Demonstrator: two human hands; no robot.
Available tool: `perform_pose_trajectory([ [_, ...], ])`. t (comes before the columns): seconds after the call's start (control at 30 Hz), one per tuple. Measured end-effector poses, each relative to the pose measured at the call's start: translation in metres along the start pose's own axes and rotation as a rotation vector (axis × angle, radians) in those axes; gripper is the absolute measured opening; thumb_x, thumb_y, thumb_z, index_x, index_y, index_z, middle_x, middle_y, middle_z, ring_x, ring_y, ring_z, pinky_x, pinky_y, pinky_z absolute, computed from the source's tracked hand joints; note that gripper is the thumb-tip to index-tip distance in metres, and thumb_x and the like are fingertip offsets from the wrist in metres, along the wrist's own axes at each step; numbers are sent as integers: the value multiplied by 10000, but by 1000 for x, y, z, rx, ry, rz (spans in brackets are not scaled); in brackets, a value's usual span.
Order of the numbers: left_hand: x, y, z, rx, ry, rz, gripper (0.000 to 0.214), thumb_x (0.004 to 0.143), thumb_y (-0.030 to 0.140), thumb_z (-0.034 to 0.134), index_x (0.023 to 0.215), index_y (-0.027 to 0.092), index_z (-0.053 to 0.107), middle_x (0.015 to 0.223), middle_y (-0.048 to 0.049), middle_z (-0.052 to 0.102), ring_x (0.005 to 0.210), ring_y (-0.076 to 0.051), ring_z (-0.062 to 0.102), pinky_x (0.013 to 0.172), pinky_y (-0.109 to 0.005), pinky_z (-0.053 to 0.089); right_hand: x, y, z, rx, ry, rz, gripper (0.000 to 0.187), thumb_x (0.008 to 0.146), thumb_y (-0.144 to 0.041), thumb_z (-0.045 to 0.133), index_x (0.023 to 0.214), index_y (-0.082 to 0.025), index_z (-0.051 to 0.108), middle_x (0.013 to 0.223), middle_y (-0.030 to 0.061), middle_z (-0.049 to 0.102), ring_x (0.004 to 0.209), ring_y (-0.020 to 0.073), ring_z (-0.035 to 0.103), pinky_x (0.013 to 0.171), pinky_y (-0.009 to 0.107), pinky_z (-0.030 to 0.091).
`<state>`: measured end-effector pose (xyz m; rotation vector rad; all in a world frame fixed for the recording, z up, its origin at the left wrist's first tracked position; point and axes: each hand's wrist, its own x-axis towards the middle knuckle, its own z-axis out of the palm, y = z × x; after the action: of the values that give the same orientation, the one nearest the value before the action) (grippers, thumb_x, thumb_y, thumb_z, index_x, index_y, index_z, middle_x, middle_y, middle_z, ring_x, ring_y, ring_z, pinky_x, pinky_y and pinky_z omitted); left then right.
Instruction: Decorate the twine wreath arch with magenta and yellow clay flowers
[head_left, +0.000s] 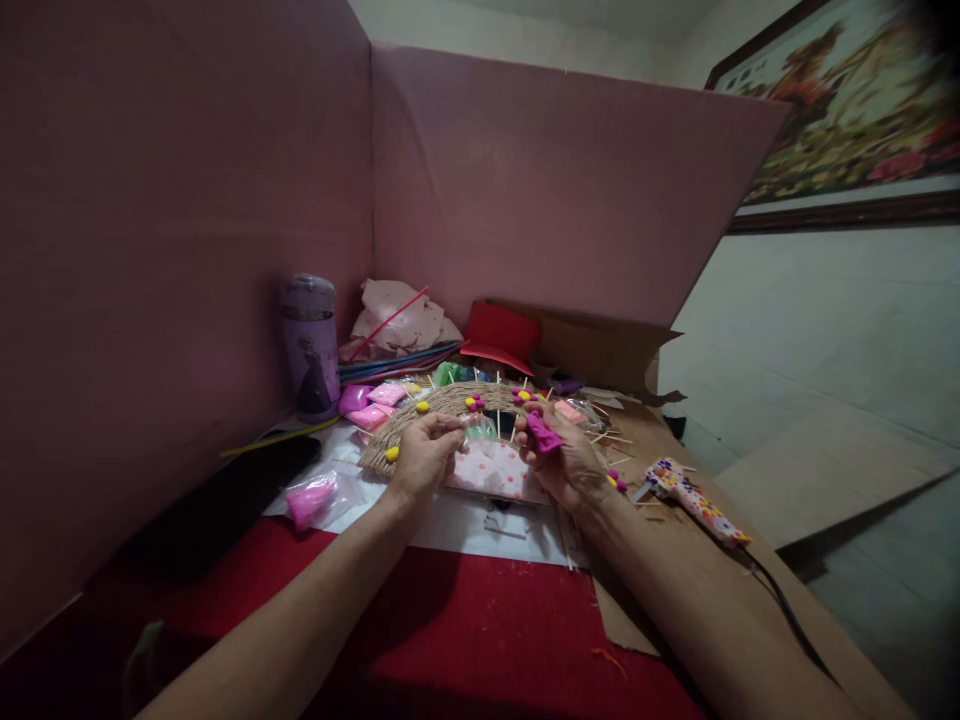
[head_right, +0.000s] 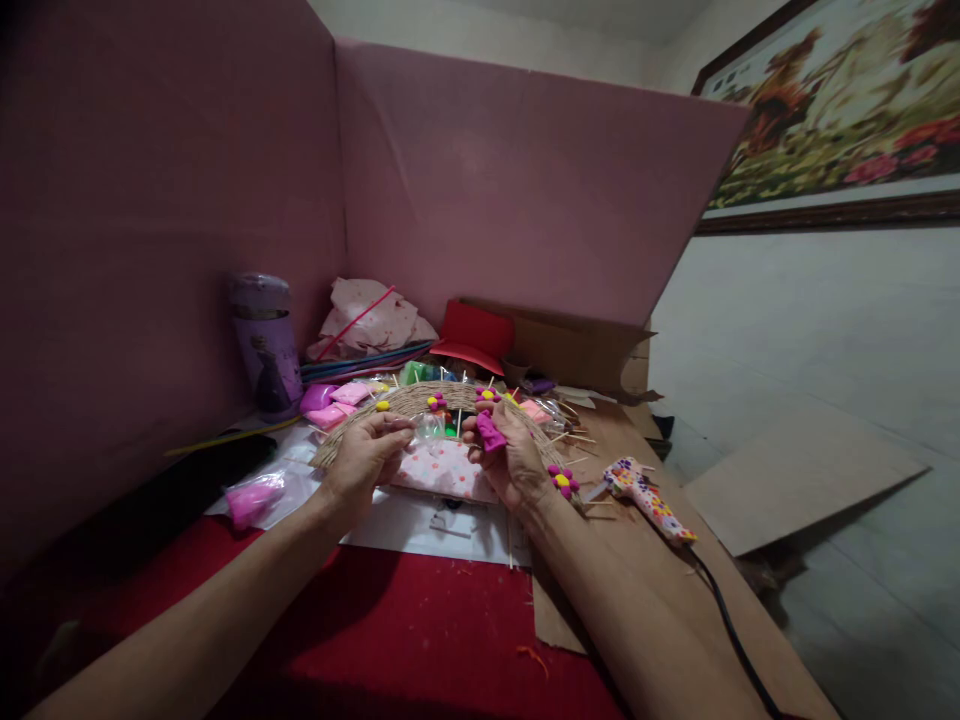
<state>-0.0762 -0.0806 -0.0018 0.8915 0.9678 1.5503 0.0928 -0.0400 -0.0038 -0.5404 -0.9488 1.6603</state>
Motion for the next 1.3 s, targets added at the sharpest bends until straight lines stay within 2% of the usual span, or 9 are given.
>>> perform_pose_trajectory([
  [0.13, 1, -1, 0, -7, 0, 2, 202, 538, 177, 680, 681, 138, 543, 416, 58, 515, 262, -8, 262, 323, -159, 116, 1, 0, 0, 27, 22, 19, 216, 738, -327, 695, 833, -207, 543, 647, -23, 586, 443, 58, 489, 316, 110, 339],
  [0.27, 1, -2, 0, -6, -4, 3, 206, 535, 177, 672, 686, 140, 537, 410, 59, 512, 256, -13, 263, 317, -160, 113, 0, -1, 1, 30, 4, 74, 274, 736, -426, 677, 784, -194, 541, 581, -51, 527, 370, 25, 384, 273, 90, 262],
  [0.37, 1, -1, 0, -1, -7, 7, 202, 540, 181, 666, 689, 140, 536, 414, 57, 515, 253, -14, 265, 313, -162, 118, -1, 0, 2, -33, 38, 63, 286, 693, -388, 723, 702, -179, 530, 601, -35, 556, 426, 40, 460, 304, 98, 332],
  [0.47, 1, -1, 0, 5, -6, 2, 205, 542, 178, 673, 693, 138, 539, 428, 51, 526, 259, -13, 273, 318, -161, 121, 0, 3, 2, -93, 72, 33, 265, 615, -284, 779, 744, -174, 576, 664, -15, 605, 514, 65, 536, 351, 109, 399],
  [0.57, 0, 0, 0, 6, -9, 0, 216, 540, 187, 684, 693, 136, 541, 428, 50, 524, 262, -11, 268, 320, -162, 118, 1, 5, 1, -144, 72, -14, 319, 565, -250, 795, 816, -168, 617, 639, -21, 597, 467, 50, 486, 310, 99, 345],
  [0.77, -3, 0, 1, 13, -74, 6, 255, 557, 235, 701, 729, 135, 541, 450, 53, 528, 281, -5, 254, 321, -153, 122, 2, 9, -1, -309, 114, -100, 396, 607, -496, 744, 747, -164, 580, 512, -58, 507, 348, 23, 356, 270, 113, 229],
  [0.93, -3, -4, 1, 43, -142, 52, 290, 589, 311, 714, 761, 139, 557, 485, 51, 538, 303, -10, 271, 323, -155, 154, -3, 15, 6, -490, -19, 65, 544, 593, -580, 717, 933, -177, 579, 468, -73, 488, 314, 37, 353, 296, 150, 261],
  [1.13, -1, -7, 1, 125, -75, 117, 242, 609, 321, 706, 674, 132, 569, 454, 65, 477, 342, -20, 321, 344, -157, 194, -13, 11, 18, -499, 6, 151, 391, 557, -401, 794, 785, -177, 568, 539, -78, 476, 390, 27, 373, 332, 130, 257],
  [1.3, 1, -8, 0, 136, 20, 177, 217, 647, 309, 681, 617, 147, 539, 431, 73, 445, 343, -24, 309, 351, -162, 200, -13, 5, 13, -441, -101, 219, 354, 587, -388, 780, 740, -181, 537, 500, -81, 458, 408, 40, 378, 352, 135, 260],
])
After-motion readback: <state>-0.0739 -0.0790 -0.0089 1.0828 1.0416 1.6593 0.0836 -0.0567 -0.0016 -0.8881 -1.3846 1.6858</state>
